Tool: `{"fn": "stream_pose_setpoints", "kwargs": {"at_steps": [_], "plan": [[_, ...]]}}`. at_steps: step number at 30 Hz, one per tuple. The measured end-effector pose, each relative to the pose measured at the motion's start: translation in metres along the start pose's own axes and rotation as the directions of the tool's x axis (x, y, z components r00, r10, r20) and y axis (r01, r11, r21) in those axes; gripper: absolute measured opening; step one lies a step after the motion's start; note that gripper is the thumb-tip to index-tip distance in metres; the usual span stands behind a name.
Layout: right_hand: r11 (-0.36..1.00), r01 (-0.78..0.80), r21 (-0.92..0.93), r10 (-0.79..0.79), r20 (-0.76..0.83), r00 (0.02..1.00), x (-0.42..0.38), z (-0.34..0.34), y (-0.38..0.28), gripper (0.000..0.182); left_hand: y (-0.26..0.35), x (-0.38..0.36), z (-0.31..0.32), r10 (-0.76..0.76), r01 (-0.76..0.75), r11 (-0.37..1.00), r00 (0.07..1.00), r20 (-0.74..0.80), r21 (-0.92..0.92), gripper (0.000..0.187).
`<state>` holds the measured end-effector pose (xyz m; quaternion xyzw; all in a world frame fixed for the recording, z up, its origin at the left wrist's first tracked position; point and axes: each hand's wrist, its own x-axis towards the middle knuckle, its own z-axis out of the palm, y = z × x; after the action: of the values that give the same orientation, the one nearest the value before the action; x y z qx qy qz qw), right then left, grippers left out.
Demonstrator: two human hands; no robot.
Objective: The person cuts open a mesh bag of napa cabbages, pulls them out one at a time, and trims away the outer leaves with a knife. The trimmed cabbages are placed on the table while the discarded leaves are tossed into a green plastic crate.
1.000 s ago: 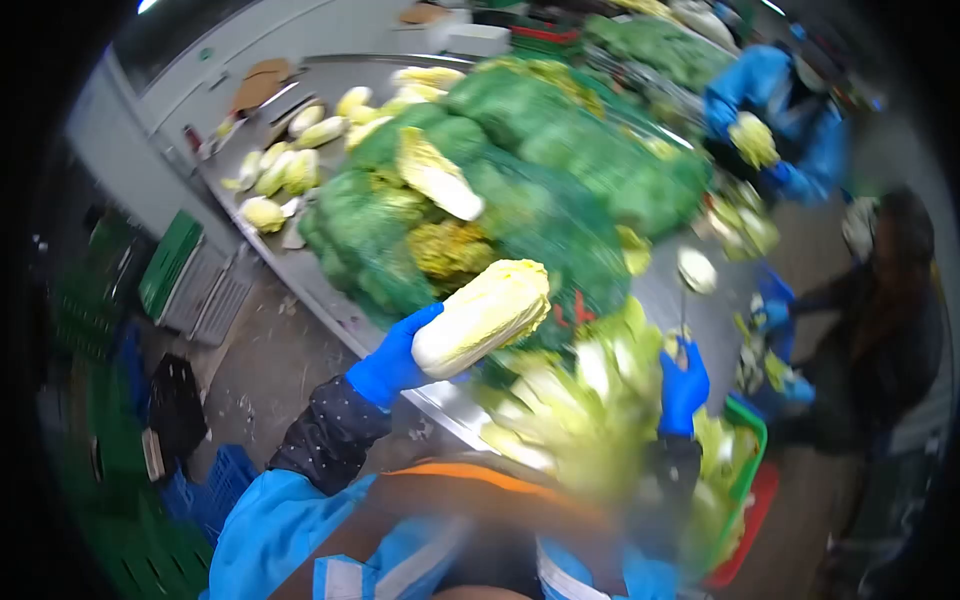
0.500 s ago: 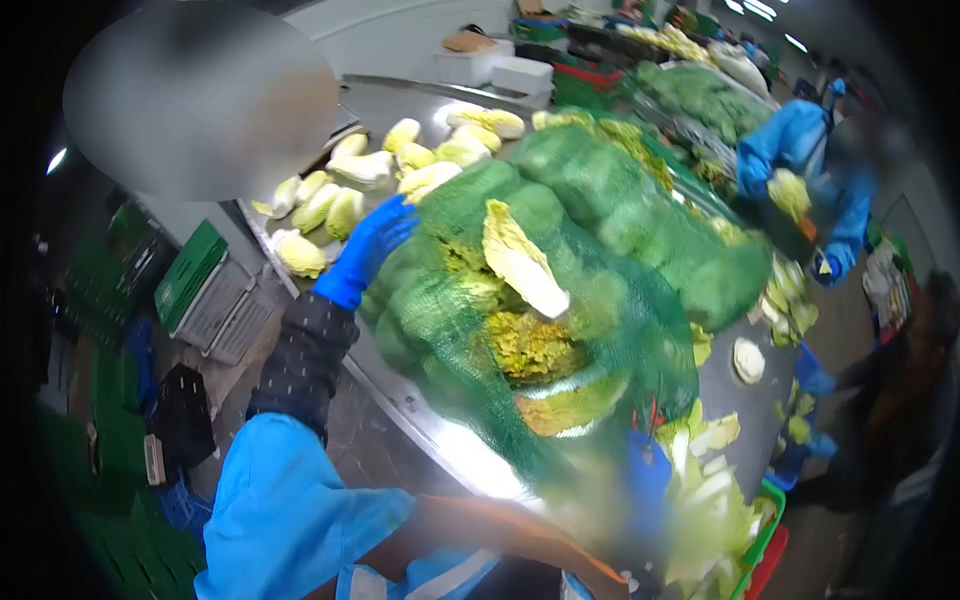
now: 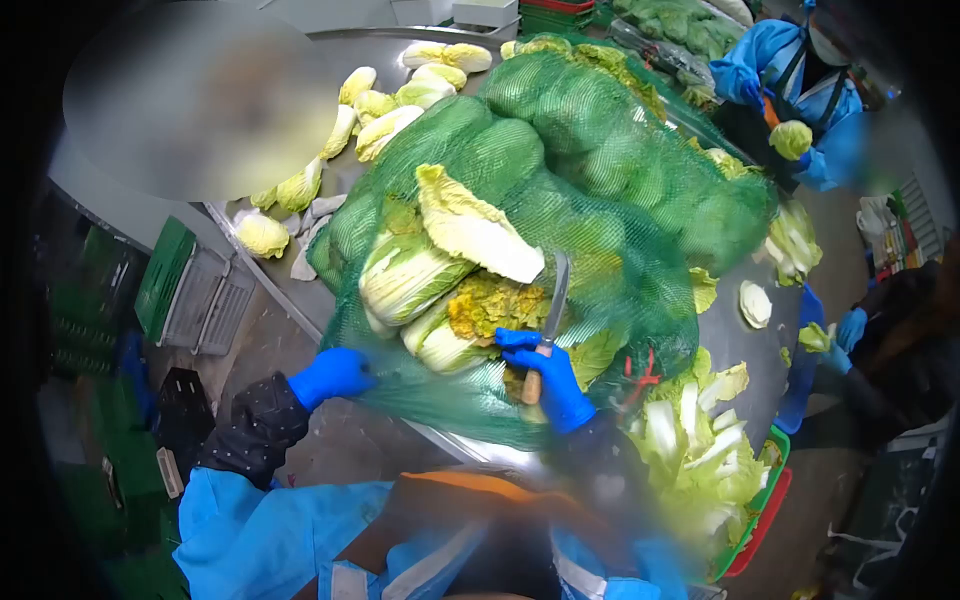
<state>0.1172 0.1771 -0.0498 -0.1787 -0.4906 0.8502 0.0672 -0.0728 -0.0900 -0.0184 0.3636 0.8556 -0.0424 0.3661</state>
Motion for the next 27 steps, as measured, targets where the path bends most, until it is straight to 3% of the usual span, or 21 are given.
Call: {"fn": "stream_pose_setpoints", "kwargs": {"at_steps": [1,2,3,4,7,8,10,11,13,14,15,16,17,19,20,21,22,23,25,26,27], "plan": [[0.988,-0.073,0.138,0.075,-0.008,0.997,-0.006,0.004,0.010,0.025,-0.003,0.000,0.013,-0.011,0.011,1.000,1.000,0.012,0.000,0.036],[0.949,-0.116,0.294,0.131,-0.032,0.991,-0.010,0.007,0.026,0.023,-0.007,0.009,0.032,-0.018,-0.040,0.881,0.993,-0.118,-0.471,0.040],[0.931,-0.140,0.336,0.154,-0.013,0.988,-0.009,0.002,0.045,0.022,-0.009,0.018,0.050,-0.088,-0.144,0.554,0.969,-0.230,-0.820,0.047],[0.957,-0.124,0.264,0.143,-0.056,0.988,-0.009,-0.003,0.061,0.022,0.008,0.030,0.065,-0.113,-0.275,0.304,0.940,-0.322,-0.912,0.056],[0.995,-0.054,0.078,0.064,-0.128,0.990,-0.011,-0.016,0.097,0.022,0.051,0.045,0.059,-0.346,-0.161,0.418,0.882,-0.320,-0.894,0.055],[0.999,0.018,-0.029,-0.022,-0.155,0.988,-0.008,-0.021,0.102,0.022,0.046,0.057,0.058,-0.103,-0.457,0.114,0.878,-0.468,-0.882,0.058],[0.999,-0.030,-0.013,0.027,-0.232,0.972,-0.004,-0.019,0.101,0.023,0.073,0.032,0.032,-0.294,-0.193,-0.098,0.943,-0.157,-0.976,0.060],[0.998,-0.055,-0.023,0.050,-0.190,0.980,0.002,-0.018,0.096,0.025,0.082,0.035,0.035,-0.259,-0.330,-0.214,0.927,-0.272,-0.919,0.059],[0.996,-0.054,0.064,0.063,-0.153,0.986,0.008,-0.028,0.093,0.023,0.081,0.065,0.078,-0.288,-0.616,0.024,0.750,-0.595,-0.787,0.053],[0.994,0.103,-0.021,-0.105,-0.092,0.990,0.009,-0.044,0.099,0.020,0.091,0.036,0.072,-0.115,-0.505,-0.162,0.863,-0.492,-0.847,0.053],[0.985,0.160,-0.072,-0.168,-0.139,0.976,0.000,-0.042,0.080,0.016,0.076,0.032,0.090,-0.022,-0.144,0.190,0.988,-0.151,-0.971,0.050],[0.977,0.128,-0.170,-0.163,-0.210,0.964,-0.010,-0.058,0.075,0.016,0.089,0.013,0.100,0.048,-0.182,0.073,0.983,-0.179,-0.981,0.046],[0.991,-0.011,0.131,0.057,-0.348,0.936,-0.028,-0.058,0.054,0.018,0.100,-0.016,0.077,0.146,-0.153,-0.099,0.975,-0.167,-0.983,0.044],[0.993,0.059,0.103,-0.019,-0.357,0.934,-0.042,-0.088,0.048,0.019,0.092,0.029,0.090,-0.113,-0.269,0.271,0.945,-0.308,-0.924,0.050],[0.992,0.061,0.106,-0.018,-0.363,0.932,-0.046,-0.097,0.054,0.019,0.101,0.047,0.084,-0.262,-0.316,0.422,0.855,-0.448,-0.849,0.054],[0.987,0.018,0.157,0.039,-0.354,0.934,-0.040,-0.111,0.066,0.019,0.117,0.042,0.065,-0.258,-0.318,0.425,0.855,-0.451,-0.847,0.054],[0.979,-0.019,0.203,0.089,-0.341,0.936,-0.026,-0.130,0.082,0.020,0.138,0.034,0.040,-0.077,-0.094,0.058,0.992,-0.099,-0.994,0.055],[0.988,0.157,-0.002,-0.153,-0.241,0.959,0.002,-0.160,0.125,0.022,0.151,0.028,0.027,0.229,0.244,-0.235,0.955,0.190,-0.941,0.055],[0.981,-0.049,0.189,0.100,-0.270,0.958,0.000,-0.140,0.102,0.023,0.154,0.043,0.033,0.246,0.177,-0.247,0.962,0.115,-0.953,0.055],[0.982,-0.058,0.178,0.094,-0.198,0.976,0.002,-0.140,0.103,0.024,0.152,0.047,0.040,0.251,0.119,-0.265,0.967,0.051,-0.957,0.055],[0.993,0.008,0.121,0.014,-0.178,0.984,-0.001,-0.134,0.100,0.025,0.148,0.044,0.053,0.300,-0.227,-0.142,0.918,-0.260,-0.963,0.056]]}}
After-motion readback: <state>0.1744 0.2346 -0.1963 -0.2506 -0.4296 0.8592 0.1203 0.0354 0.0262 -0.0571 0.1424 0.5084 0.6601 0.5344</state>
